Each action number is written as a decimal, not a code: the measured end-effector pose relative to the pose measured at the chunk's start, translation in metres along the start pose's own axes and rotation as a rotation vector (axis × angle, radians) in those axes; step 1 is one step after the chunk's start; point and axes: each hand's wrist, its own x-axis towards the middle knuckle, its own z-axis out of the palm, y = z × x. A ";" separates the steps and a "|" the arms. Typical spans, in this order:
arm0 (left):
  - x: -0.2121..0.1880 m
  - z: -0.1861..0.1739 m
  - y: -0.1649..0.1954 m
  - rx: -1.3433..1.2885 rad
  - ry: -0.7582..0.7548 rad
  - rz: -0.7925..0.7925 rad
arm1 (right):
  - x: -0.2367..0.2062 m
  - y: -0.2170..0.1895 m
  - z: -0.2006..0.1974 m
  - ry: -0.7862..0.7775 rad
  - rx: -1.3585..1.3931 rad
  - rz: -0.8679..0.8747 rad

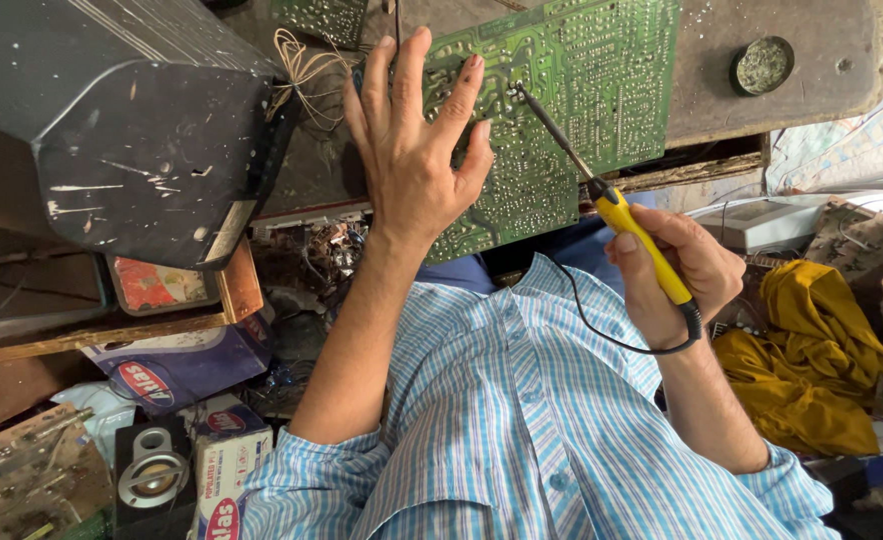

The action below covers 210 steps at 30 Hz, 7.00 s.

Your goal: The person holds a green circuit board against a workbench and uses a soldering iron to solder joints on the board, steadying the board with the other hand and repositioning it between solder points throughout the episode.

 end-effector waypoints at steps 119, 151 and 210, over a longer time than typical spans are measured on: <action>0.001 0.001 0.001 -0.019 0.011 -0.014 | -0.003 -0.001 0.002 0.022 0.024 0.036; 0.005 -0.006 0.004 0.006 -0.011 -0.004 | 0.025 0.019 -0.077 0.217 -0.251 -0.010; 0.003 0.002 0.000 -0.021 0.029 -0.005 | 0.007 -0.009 0.003 0.024 -0.010 -0.011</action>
